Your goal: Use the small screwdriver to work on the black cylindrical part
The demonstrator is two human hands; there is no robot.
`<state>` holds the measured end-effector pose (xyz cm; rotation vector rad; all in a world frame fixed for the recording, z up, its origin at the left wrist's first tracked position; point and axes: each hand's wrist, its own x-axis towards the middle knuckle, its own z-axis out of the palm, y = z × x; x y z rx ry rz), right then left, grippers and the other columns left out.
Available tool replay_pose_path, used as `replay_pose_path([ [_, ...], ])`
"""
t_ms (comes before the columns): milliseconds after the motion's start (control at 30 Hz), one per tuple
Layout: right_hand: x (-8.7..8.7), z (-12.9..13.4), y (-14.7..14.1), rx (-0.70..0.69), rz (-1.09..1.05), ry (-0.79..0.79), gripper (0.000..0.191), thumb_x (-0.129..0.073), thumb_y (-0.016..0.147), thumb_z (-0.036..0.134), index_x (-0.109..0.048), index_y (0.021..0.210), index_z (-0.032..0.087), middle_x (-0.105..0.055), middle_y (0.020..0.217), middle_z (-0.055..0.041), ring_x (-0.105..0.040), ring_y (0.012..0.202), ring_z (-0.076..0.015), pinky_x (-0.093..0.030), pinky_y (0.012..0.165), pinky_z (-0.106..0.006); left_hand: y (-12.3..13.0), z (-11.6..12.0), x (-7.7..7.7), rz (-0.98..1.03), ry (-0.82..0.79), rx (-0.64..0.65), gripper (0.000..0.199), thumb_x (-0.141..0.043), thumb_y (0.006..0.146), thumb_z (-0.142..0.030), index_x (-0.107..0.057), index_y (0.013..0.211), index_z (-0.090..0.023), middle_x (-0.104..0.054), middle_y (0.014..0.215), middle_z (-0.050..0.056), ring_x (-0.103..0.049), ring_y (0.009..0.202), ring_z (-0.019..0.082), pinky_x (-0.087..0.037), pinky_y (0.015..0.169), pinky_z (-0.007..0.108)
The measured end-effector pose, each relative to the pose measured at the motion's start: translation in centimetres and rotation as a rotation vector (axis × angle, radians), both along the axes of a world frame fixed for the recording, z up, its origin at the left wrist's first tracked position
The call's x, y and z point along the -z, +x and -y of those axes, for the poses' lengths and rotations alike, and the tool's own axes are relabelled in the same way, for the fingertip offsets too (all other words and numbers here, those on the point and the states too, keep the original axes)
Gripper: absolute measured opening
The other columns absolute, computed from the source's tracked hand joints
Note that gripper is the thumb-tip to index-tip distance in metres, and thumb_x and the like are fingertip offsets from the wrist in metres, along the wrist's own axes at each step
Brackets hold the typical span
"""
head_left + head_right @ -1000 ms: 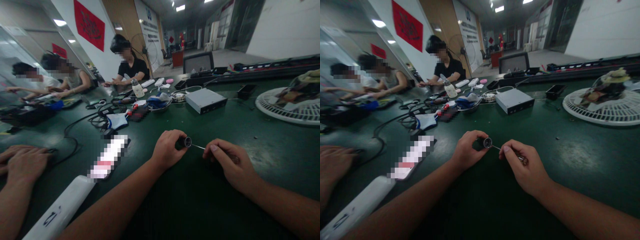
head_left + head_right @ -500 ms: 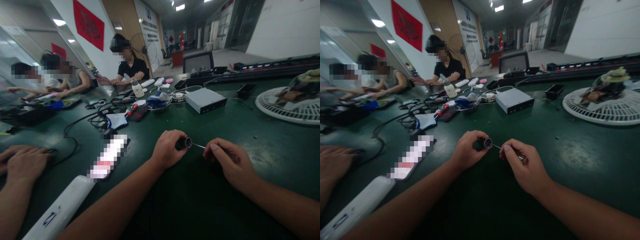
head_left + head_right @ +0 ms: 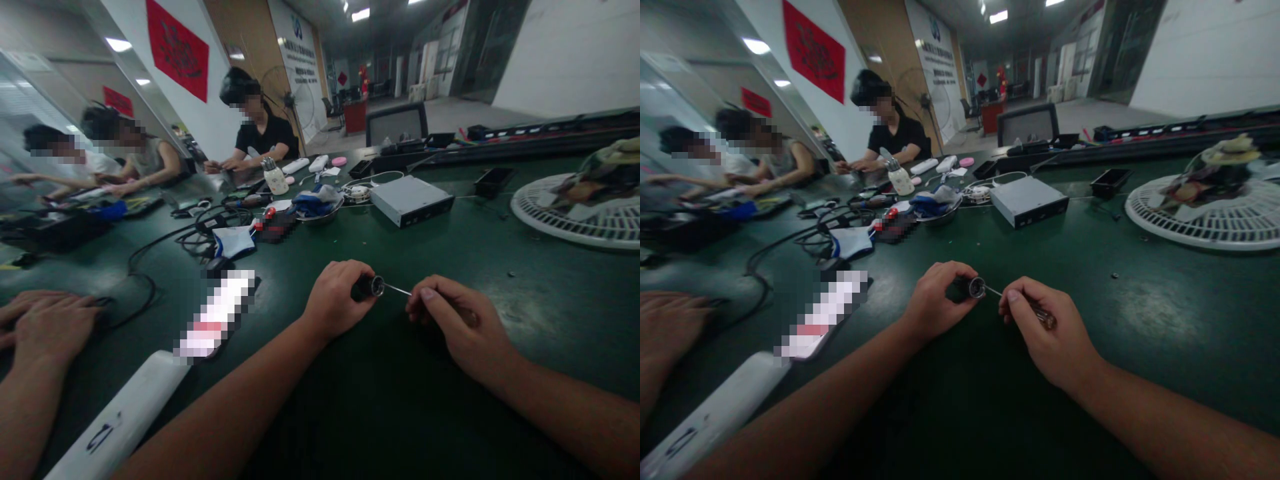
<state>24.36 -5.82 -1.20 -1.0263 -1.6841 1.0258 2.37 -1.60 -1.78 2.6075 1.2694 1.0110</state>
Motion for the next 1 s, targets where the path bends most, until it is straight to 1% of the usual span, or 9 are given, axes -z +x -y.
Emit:
replay_pose_path([
  [100,-0.01,0.11,0.06,-0.066,-0.025,-0.021,0.025,-0.046,0.101,0.033,-0.064,0.089,0.021,-0.064,0.08,-0.0022,-0.061,0.074,-0.0166,-0.046,0.065,-0.03,-0.01,-0.03,0.07,-0.002,0.001,-0.002,0.023,-0.07,0.077,-0.02,-0.061,0.098,-0.02,-0.069,0.095,0.002,-0.062,0.087,0.018,-0.046,0.08,0.035],
  [167,0.01,0.22,0.2,-0.103,0.001,-0.014,0.026,-0.045,0.101,0.033,-0.064,0.087,0.021,-0.064,0.078,-0.0019,-0.06,0.072,-0.0164,-0.044,0.063,-0.03,-0.03,-0.06,0.14,0.0,0.002,-0.001,0.023,-0.07,0.077,-0.019,-0.061,0.098,-0.02,-0.069,0.095,0.002,-0.062,0.087,0.019,-0.046,0.08,0.035],
  [300,0.22,0.17,0.35,-0.029,0.038,0.036,0.031,-0.044,0.102,0.033,-0.062,0.08,0.021,-0.061,0.073,-0.0008,-0.057,0.068,-0.0159,-0.042,0.062,-0.031,0.0,-0.08,0.1,0.001,0.0,0.006,0.021,-0.068,0.078,-0.019,-0.061,0.098,-0.02,-0.07,0.095,0.002,-0.062,0.088,0.019,-0.046,0.08,0.035],
  [400,0.2,0.05,0.19,-0.009,0.009,0.016,0.028,-0.044,0.102,0.033,-0.061,0.083,0.021,-0.061,0.076,-0.0012,-0.059,0.071,-0.0165,-0.044,0.065,-0.031,0.05,-0.05,-0.03,0.006,0.005,0.013,0.018,-0.067,0.08,-0.02,-0.06,0.097,-0.02,-0.07,0.094,0.003,-0.062,0.087,0.018,-0.046,0.08,0.035],
  [500,0.04,0.09,0.08,-0.072,-0.019,-0.017,0.026,-0.045,0.102,0.034,-0.062,0.087,0.021,-0.062,0.079,-0.0022,-0.059,0.073,-0.0172,-0.044,0.064,-0.031,0.03,-0.07,-0.02,0.008,0.009,0.02,0.019,-0.067,0.079,-0.019,-0.06,0.096,-0.02,-0.069,0.093,0.002,-0.062,0.086,0.018,-0.046,0.079,0.034],
  [600,0.06,0.16,0.19,-0.127,-0.002,-0.005,0.028,-0.045,0.102,0.034,-0.062,0.084,0.021,-0.062,0.077,-0.002,-0.058,0.07,-0.0169,-0.042,0.061,-0.031,-0.02,-0.11,0.06,0.001,0.005,0.017,0.021,-0.068,0.078,-0.018,-0.06,0.097,-0.02,-0.07,0.095,0.003,-0.062,0.087,0.019,-0.046,0.08,0.035],
  [700,0.25,0.07,0.29,-0.071,0.031,0.027,0.032,-0.044,0.102,0.034,-0.061,0.079,0.021,-0.06,0.073,-0.0012,-0.056,0.068,-0.0164,-0.041,0.061,-0.032,-0.05,-0.13,0.03,-0.005,-0.003,0.026,0.021,-0.067,0.078,-0.019,-0.06,0.098,-0.021,-0.07,0.096,0.003,-0.062,0.088,0.019,-0.046,0.081,0.035],
  [833,0.27,-0.09,0.12,-0.01,0.003,0.017,0.029,-0.044,0.102,0.034,-0.061,0.082,0.021,-0.061,0.075,-0.0011,-0.058,0.071,-0.0166,-0.043,0.064,-0.031,-0.05,-0.14,-0.06,-0.008,-0.005,0.053,0.021,-0.068,0.078,-0.019,-0.06,0.097,-0.021,-0.069,0.094,0.002,-0.063,0.087,0.018,-0.046,0.08,0.034],
  [1000,-0.01,-0.04,0.11,-0.119,-0.004,0.014,0.029,-0.044,0.102,0.034,-0.063,0.083,0.021,-0.062,0.076,-0.0014,-0.058,0.07,-0.0167,-0.043,0.063,-0.031,-0.08,-0.18,0.02,-0.016,-0.001,0.045,0.022,-0.068,0.077,-0.02,-0.06,0.097,-0.021,-0.07,0.096,0.003,-0.063,0.089,0.019,-0.046,0.081,0.034],
])
